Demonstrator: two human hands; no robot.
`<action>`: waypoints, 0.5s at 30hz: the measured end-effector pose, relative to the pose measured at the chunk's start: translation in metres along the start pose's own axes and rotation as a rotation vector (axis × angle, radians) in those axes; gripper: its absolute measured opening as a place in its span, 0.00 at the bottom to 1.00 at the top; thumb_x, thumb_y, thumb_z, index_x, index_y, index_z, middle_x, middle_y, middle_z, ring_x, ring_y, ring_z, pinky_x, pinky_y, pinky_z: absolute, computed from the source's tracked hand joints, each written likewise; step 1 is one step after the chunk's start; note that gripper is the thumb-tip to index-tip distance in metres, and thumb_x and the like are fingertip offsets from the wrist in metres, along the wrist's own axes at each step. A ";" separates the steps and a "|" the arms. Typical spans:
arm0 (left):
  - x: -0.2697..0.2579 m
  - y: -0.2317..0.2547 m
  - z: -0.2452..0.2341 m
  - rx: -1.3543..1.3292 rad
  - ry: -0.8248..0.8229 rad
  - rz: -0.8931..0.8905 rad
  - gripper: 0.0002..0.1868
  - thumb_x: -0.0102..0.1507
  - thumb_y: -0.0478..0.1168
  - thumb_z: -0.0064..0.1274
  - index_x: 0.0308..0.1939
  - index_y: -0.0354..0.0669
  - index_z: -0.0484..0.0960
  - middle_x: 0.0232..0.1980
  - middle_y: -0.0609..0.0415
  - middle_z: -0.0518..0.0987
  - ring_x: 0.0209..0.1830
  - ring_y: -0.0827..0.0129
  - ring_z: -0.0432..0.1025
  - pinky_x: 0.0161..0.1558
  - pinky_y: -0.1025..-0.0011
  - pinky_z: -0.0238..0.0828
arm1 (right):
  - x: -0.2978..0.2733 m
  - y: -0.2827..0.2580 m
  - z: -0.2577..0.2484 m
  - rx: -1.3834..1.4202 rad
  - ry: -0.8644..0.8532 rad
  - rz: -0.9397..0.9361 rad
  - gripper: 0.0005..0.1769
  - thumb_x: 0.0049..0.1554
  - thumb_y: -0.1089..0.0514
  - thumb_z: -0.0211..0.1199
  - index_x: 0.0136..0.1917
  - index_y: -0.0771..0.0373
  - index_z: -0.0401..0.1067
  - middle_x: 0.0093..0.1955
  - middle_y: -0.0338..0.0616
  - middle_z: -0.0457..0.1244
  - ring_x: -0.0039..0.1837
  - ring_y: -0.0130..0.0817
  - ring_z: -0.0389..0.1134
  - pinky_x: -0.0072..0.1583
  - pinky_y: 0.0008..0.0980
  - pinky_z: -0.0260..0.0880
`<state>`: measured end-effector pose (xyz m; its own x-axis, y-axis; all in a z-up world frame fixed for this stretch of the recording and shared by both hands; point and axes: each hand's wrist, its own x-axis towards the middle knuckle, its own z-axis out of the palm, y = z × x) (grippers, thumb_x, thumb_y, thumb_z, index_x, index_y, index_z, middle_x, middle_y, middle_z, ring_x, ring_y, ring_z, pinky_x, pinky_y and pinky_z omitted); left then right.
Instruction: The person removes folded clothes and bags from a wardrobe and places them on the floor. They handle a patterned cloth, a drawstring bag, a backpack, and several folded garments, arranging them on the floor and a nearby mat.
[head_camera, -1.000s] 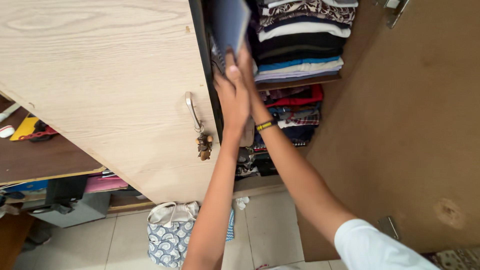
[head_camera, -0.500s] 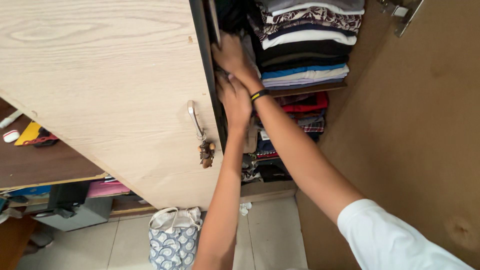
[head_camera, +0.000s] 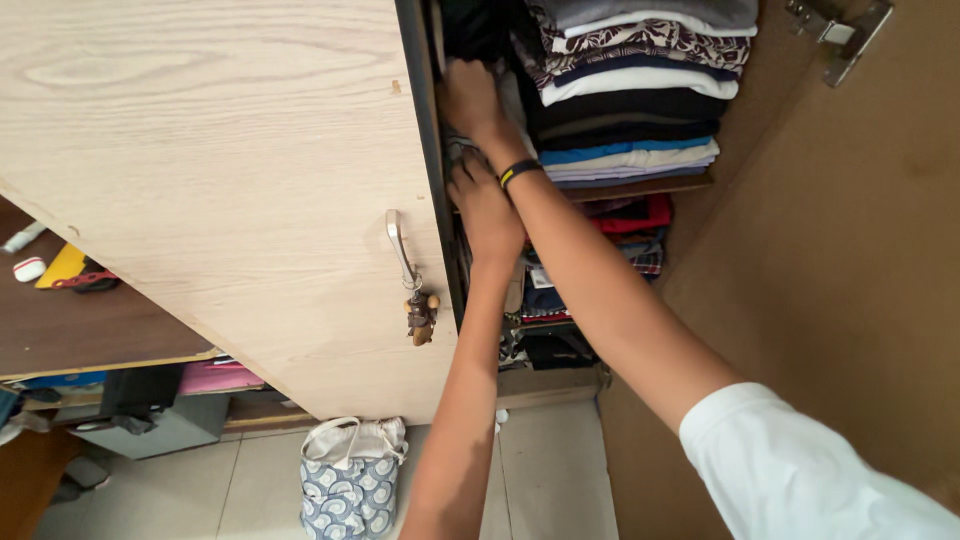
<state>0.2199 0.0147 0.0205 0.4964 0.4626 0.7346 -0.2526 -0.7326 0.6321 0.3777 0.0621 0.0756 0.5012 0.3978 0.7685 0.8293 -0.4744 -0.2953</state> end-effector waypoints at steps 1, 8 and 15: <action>-0.002 -0.001 0.000 0.010 0.014 0.015 0.32 0.48 0.33 0.46 0.52 0.20 0.51 0.50 0.25 0.57 0.47 0.35 0.53 0.50 0.52 0.48 | -0.001 0.002 0.001 0.032 -0.009 -0.002 0.10 0.43 0.61 0.57 0.35 0.72 0.64 0.32 0.63 0.59 0.39 0.56 0.62 0.42 0.42 0.64; 0.002 0.000 0.005 -0.018 0.025 -0.083 0.32 0.51 0.31 0.43 0.55 0.21 0.49 0.52 0.26 0.56 0.49 0.36 0.52 0.53 0.51 0.45 | -0.011 0.026 0.002 -0.013 -0.277 -0.127 0.08 0.40 0.62 0.58 0.30 0.71 0.67 0.34 0.62 0.59 0.41 0.53 0.63 0.43 0.40 0.63; -0.047 0.010 -0.028 -0.399 0.130 -0.157 0.16 0.57 0.31 0.39 0.49 0.31 0.64 0.46 0.41 0.69 0.42 0.56 0.67 0.46 0.65 0.64 | -0.059 0.008 -0.003 0.034 0.076 -0.383 0.09 0.43 0.63 0.59 0.38 0.67 0.65 0.34 0.56 0.60 0.38 0.52 0.60 0.39 0.41 0.60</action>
<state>0.1707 0.0000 -0.0012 0.4521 0.6305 0.6310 -0.4957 -0.4105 0.7654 0.3543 0.0328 0.0295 0.1347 0.4810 0.8663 0.9612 -0.2757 0.0036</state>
